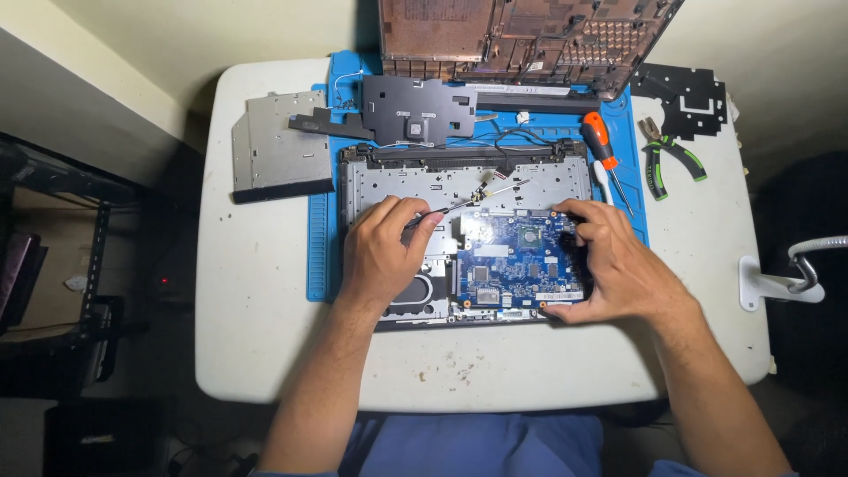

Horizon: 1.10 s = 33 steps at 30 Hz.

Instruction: Disassembling a laptop to remove internal components such as the motherboard and screws.

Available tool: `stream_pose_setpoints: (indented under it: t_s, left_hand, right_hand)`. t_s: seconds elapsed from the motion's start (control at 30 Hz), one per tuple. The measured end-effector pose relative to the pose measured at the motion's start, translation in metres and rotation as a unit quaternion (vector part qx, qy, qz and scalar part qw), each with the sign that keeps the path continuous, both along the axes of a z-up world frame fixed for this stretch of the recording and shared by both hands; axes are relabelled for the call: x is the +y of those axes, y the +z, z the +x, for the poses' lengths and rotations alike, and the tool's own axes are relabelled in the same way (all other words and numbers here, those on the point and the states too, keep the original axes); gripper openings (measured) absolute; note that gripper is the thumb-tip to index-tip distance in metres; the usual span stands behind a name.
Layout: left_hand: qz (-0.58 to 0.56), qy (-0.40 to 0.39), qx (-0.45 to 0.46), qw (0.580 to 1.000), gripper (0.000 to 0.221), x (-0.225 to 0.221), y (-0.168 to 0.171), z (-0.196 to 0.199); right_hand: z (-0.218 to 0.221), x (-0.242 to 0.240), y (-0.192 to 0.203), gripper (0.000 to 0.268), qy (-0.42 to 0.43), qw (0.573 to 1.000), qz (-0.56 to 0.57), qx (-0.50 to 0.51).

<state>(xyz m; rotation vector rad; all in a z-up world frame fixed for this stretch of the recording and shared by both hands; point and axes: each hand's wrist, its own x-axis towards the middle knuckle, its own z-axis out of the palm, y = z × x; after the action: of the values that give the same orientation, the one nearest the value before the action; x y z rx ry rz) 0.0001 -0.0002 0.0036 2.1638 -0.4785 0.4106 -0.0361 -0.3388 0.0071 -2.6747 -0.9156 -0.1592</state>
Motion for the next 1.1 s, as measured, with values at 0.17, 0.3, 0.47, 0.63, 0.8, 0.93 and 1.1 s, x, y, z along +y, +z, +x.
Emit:
stream_pose_setpoints:
  t_s: [0.17, 0.3, 0.47, 0.63, 0.8, 0.93, 1.1]
  left_hand:
    - [-0.012, 0.002, 0.008, 1.0, 0.016, 0.001, 0.002, 0.001]
    - [-0.067, 0.001, 0.056, 0.996, 0.026, 0.007, -0.009, 0.004]
    - [-0.187, -0.059, 0.131, 0.972, 0.029, 0.002, -0.016, 0.0]
    - [-0.322, -0.148, 0.243, 0.903, 0.023, 0.0, -0.016, -0.003]
    - [-0.359, -0.144, 0.268, 0.882, 0.021, 0.009, -0.02, 0.003]
    - [-0.384, -0.145, 0.288, 0.865, 0.022, 0.012, -0.018, 0.003]
    - [-0.405, -0.134, 0.283, 0.859, 0.021, 0.02, -0.026, 0.007]
  right_hand:
    - [-0.001, -0.003, 0.012, 0.089, -0.019, 1.0, 0.023, -0.003]
    - [-0.002, 0.002, 0.026, 0.086, -0.032, 0.998, 0.03, -0.037]
    - [0.002, 0.021, 0.031, 0.083, -0.03, 0.995, 0.029, -0.092]
    - [0.01, 0.041, 0.029, 0.084, -0.015, 0.996, 0.02, -0.085]
    - [0.022, 0.045, 0.03, 0.086, -0.001, 0.998, 0.01, -0.06]
    - [0.03, 0.041, 0.025, 0.089, 0.016, 0.999, 0.001, -0.048]
    - [0.035, 0.053, 0.035, 0.087, 0.031, 0.997, 0.021, -0.062]
